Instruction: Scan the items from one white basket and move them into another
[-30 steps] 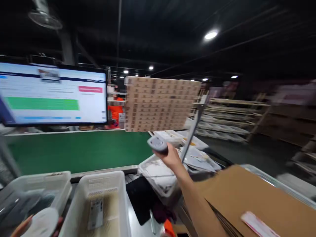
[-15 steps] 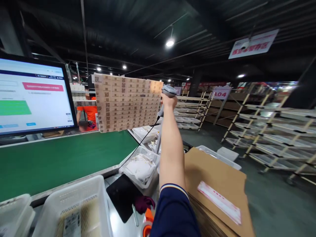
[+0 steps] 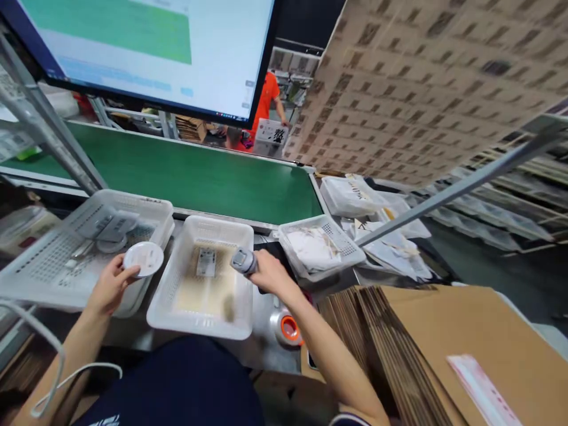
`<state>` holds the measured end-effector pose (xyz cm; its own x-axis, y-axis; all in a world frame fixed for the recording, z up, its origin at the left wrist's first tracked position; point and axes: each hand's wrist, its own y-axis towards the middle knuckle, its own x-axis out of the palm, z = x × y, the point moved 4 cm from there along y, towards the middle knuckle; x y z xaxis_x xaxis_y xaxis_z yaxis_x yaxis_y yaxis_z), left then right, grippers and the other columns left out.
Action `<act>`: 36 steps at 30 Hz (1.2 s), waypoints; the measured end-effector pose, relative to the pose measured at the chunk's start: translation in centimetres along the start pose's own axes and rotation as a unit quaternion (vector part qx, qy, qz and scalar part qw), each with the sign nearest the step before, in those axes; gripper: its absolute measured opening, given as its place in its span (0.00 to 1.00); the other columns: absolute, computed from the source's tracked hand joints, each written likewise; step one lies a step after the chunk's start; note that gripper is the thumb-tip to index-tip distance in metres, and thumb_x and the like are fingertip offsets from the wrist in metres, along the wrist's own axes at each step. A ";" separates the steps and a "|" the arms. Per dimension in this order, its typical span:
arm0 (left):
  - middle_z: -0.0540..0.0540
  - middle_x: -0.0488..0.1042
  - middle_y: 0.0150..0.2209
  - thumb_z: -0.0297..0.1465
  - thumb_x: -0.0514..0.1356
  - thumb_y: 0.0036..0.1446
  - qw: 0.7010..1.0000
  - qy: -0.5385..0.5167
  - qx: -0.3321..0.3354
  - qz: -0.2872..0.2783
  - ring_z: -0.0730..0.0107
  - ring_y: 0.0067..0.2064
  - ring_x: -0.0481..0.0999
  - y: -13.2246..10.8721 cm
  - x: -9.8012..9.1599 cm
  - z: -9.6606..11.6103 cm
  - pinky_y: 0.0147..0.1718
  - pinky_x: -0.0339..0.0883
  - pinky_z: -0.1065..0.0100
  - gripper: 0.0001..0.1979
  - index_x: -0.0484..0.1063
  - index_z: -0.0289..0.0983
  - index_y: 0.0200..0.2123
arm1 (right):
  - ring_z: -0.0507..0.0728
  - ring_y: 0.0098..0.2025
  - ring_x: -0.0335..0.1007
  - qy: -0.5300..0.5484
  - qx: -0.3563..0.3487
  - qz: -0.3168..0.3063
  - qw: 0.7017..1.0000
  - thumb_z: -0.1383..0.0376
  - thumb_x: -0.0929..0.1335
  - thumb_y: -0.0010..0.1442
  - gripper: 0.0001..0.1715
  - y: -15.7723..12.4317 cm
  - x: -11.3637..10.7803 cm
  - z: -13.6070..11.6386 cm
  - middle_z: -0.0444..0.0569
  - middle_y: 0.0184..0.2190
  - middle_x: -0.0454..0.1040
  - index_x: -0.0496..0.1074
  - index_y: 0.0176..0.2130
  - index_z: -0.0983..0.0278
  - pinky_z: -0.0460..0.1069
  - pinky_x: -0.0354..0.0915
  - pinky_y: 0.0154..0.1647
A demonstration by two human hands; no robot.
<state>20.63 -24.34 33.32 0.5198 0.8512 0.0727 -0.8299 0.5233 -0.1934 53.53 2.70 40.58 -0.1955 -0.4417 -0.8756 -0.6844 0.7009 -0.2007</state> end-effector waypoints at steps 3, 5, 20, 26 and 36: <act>0.46 0.81 0.43 0.45 0.84 0.31 0.999 -0.020 -0.022 -0.025 0.63 0.45 0.79 -0.3 1.5 -1.2 0.45 0.74 0.66 0.40 0.77 0.36 0.46 | 0.69 0.54 0.83 -0.033 0.011 -0.081 0.996 0.69 0.81 0.63 0.17 3.6 6.9 -2.9 0.62 0.53 0.85 0.85 0.52 0.70 0.53 0.71 0.50; 0.47 0.81 0.42 0.44 0.83 0.34 0.999 -0.009 -0.002 -0.049 0.63 0.45 0.78 -0.5 2.0 -1.7 0.48 0.72 0.65 0.37 0.78 0.35 0.47 | 0.69 0.59 0.83 -0.046 0.019 -0.100 0.994 0.66 0.80 0.66 0.22 6.1 8.9 -4.0 0.60 0.57 0.85 0.83 0.58 0.69 0.51 0.71 0.51; 0.43 0.81 0.41 0.46 0.76 0.43 0.984 0.080 0.044 -0.153 0.53 0.46 0.79 6.0 9.2 -3.1 0.48 0.73 0.55 0.32 0.79 0.33 0.47 | 0.66 0.64 0.78 0.006 0.000 -0.024 1.000 0.65 0.78 0.72 0.28 4.2 6.1 -5.4 0.61 0.63 0.80 0.77 0.66 0.69 0.51 0.67 0.57; 0.40 0.82 0.46 0.46 0.71 0.47 0.982 0.083 0.054 -0.164 0.44 0.52 0.84 4.4 13.0 -4.7 0.51 0.76 0.51 0.30 0.76 0.38 0.51 | 0.73 0.66 0.79 0.045 -0.016 0.019 0.999 0.66 0.72 0.67 0.28 -0.7 7.0 -5.3 0.60 0.65 0.81 0.78 0.65 0.62 0.58 0.73 0.63; 0.31 0.85 0.45 0.48 0.66 0.36 0.974 0.120 0.043 -0.187 0.33 0.51 0.85 4.3 14.1 -10.2 0.55 0.79 0.42 0.29 0.76 0.43 0.43 | 0.74 0.70 0.79 0.051 0.015 0.002 0.999 0.59 0.75 0.59 0.36 2.3 14.8 2.2 0.52 0.66 0.81 0.79 0.66 0.43 0.60 0.75 0.68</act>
<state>26.49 -10.53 23.51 0.8134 0.5710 -0.1111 -0.5812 0.8057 -0.1142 50.59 -1.04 26.17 -0.2697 -0.4918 -0.8279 -0.6617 0.7192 -0.2117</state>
